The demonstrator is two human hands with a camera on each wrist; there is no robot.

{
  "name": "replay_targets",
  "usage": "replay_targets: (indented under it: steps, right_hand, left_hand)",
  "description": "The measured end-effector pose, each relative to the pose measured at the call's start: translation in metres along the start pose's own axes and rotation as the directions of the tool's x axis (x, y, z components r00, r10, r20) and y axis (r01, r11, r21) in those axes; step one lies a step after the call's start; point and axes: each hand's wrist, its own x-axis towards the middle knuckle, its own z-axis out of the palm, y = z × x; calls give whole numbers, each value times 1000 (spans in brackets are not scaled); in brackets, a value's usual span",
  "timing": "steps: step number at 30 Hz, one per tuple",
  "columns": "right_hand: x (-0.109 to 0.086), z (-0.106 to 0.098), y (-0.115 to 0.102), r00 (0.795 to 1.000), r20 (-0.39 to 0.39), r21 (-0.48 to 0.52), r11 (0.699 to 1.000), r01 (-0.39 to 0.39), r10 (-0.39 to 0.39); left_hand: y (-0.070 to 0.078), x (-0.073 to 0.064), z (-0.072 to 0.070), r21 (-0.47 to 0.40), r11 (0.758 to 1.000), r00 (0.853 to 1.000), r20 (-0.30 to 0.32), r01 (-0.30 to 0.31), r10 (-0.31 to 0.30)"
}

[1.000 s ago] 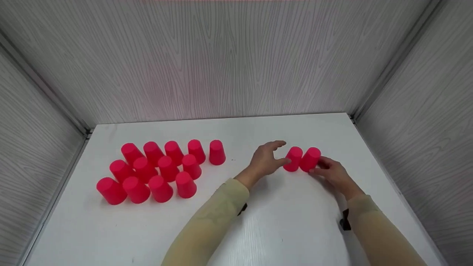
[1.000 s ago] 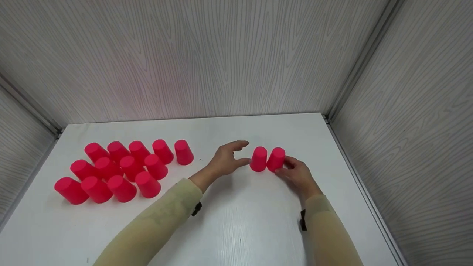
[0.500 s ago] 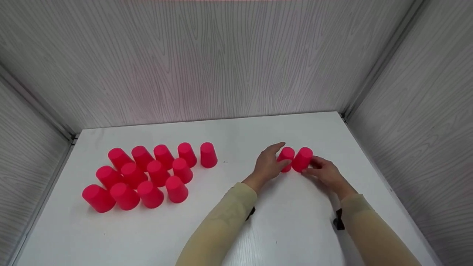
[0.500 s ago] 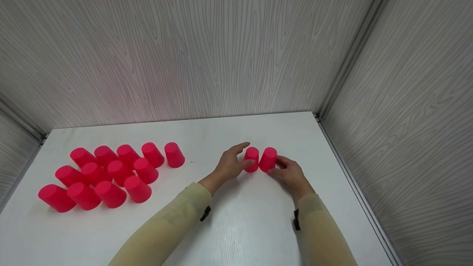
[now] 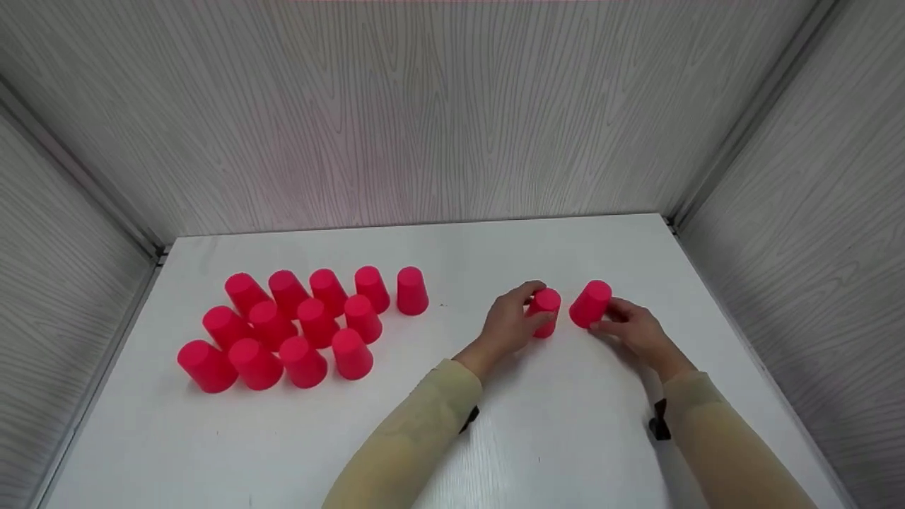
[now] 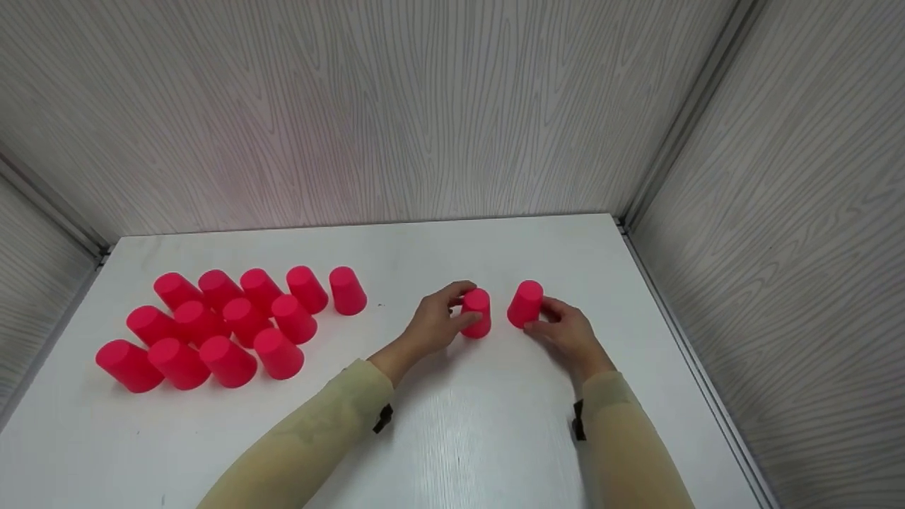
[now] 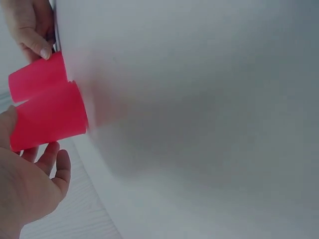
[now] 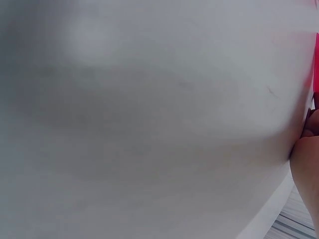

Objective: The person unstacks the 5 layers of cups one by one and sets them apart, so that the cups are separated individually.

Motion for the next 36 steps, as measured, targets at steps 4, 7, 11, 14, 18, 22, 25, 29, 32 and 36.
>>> replay_targets:
  steps: [4,7,11,14,18,22,25,29,32,36]
  right_hand:
    - [-2,-1,-1,1000,6,9,1000,-14,14]
    - [-3,-2,-1,1000,16,23,1000,-14,14]
    - [-4,-3,-1,1000,27,16,1000,16,-17]
    - [-5,-2,0,999,27,1,999,36,-36]
    - [-6,-1,1,999,22,-2,999,41,-41]
    - [-8,0,-1,998,9,-11,998,58,-57]
    - [-9,1,-3,997,1,-27,997,76,-76]
    - [-8,4,-5,997,4,-43,996,74,-74]
    - [-7,7,-7,998,8,-47,997,68,-68]
    - [-6,7,-7,998,7,-52,997,63,-62]
  left_hand:
    - [-2,-17,-16,-18,1000,1000,-8,-11,11]
    - [-6,-32,-31,-18,1000,1000,-15,-23,23]
    - [-15,-57,-53,-43,999,999,-34,0,-1]
    - [-26,-75,-70,-59,998,998,-56,20,-24]
    - [-39,-96,-91,-64,997,995,-88,36,-41]
    - [-47,-114,-109,-61,996,990,-123,68,-75]
    - [-53,-127,-119,-47,995,986,-143,83,-89]
    - [-61,-144,-131,-39,994,980,-166,103,-108]
    - [-66,-155,-138,-37,991,975,-182,126,-130]
    - [-72,-164,-143,-38,989,970,-194,144,-149]
